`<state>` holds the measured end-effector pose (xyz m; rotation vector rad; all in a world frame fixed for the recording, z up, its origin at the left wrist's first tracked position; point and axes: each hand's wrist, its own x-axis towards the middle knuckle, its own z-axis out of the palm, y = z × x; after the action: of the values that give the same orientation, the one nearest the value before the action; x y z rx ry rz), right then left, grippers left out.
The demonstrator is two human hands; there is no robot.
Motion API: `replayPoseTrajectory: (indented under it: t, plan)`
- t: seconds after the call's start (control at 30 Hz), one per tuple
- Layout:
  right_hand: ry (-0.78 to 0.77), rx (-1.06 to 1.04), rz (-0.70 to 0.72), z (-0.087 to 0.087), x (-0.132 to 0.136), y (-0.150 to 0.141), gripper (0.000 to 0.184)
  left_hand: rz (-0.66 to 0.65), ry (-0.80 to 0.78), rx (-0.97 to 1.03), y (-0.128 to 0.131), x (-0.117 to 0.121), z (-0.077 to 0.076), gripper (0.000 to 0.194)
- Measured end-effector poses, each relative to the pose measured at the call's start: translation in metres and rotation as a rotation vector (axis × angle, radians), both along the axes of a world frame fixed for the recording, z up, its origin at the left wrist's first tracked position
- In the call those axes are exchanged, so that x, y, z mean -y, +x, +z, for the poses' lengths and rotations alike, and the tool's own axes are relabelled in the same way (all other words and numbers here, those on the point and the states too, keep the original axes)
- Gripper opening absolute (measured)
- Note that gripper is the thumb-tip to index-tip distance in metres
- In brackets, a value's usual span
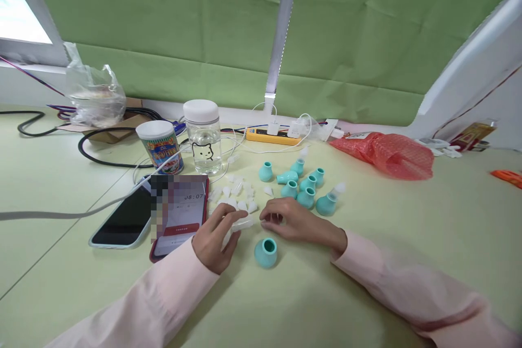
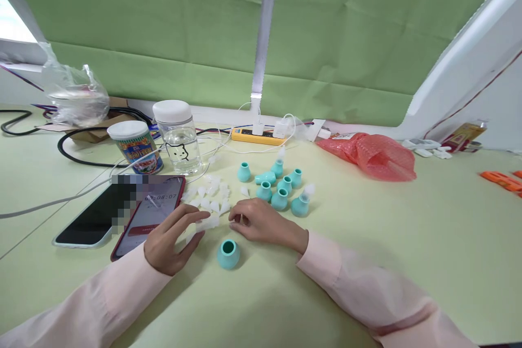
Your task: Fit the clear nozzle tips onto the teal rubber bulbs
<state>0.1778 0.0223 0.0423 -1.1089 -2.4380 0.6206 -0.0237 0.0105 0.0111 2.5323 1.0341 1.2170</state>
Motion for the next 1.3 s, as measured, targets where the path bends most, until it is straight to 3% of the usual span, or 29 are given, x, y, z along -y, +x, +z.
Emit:
replayPoseTrajectory:
  t: [0.13, 0.27, 0.37, 0.5, 0.6, 0.7, 0.77, 0.87, 0.97, 1.1, 1.17, 1.3]
  plan:
    - [-0.160, -0.327, -0.108, 0.007, 0.007, -0.005, 0.017, -0.146, -0.206, 0.274, 0.001, 0.002, 0.006, 0.018]
    - [-0.156, -0.475, -0.106, 0.008, 0.015, -0.014, 0.018, -0.230, -0.344, 0.399, 0.004, 0.003, 0.004, 0.009]
    - [-0.144, -0.450, -0.094, 0.001, 0.015, -0.018, 0.016, -0.154, -0.271, 0.284, 0.004, 0.003, 0.002, 0.009]
    - [-0.169, -0.454, -0.199, -0.013, 0.008, -0.017, 0.016, -0.117, -0.064, 0.065, 0.005, 0.002, -0.004, 0.022]
    - [-0.276, -0.516, -0.266, -0.023, 0.002, -0.015, 0.017, -0.092, 0.025, -0.124, 0.006, -0.001, -0.014, 0.029]
    - [-0.396, -0.592, -0.282, -0.030, -0.002, -0.015, 0.018, -0.017, 0.042, -0.277, 0.005, -0.005, -0.024, 0.022]
    - [-0.422, -0.624, -0.293, -0.030, -0.001, -0.017, 0.019, -0.014, 0.034, -0.277, 0.005, -0.007, -0.026, 0.018]
    - [-0.338, -0.637, -0.298, -0.023, 0.003, -0.018, 0.016, -0.039, 0.011, -0.091, 0.005, -0.006, -0.021, 0.019]
    - [-0.173, -0.619, -0.224, -0.012, 0.008, -0.018, 0.013, -0.005, -0.146, 0.158, 0.006, -0.001, -0.011, 0.019]
    - [0.038, -0.593, -0.073, -0.004, 0.011, -0.016, 0.012, -0.010, -0.647, 0.526, 0.009, 0.004, 0.002, 0.020]
    - [0.122, -0.582, -0.013, -0.002, 0.012, -0.016, 0.014, -0.031, -0.818, 0.667, 0.010, 0.006, 0.006, 0.023]
    - [0.223, -0.576, 0.029, 0.002, 0.016, -0.017, 0.019, -0.051, -0.894, 0.739, 0.011, 0.009, 0.012, 0.028]
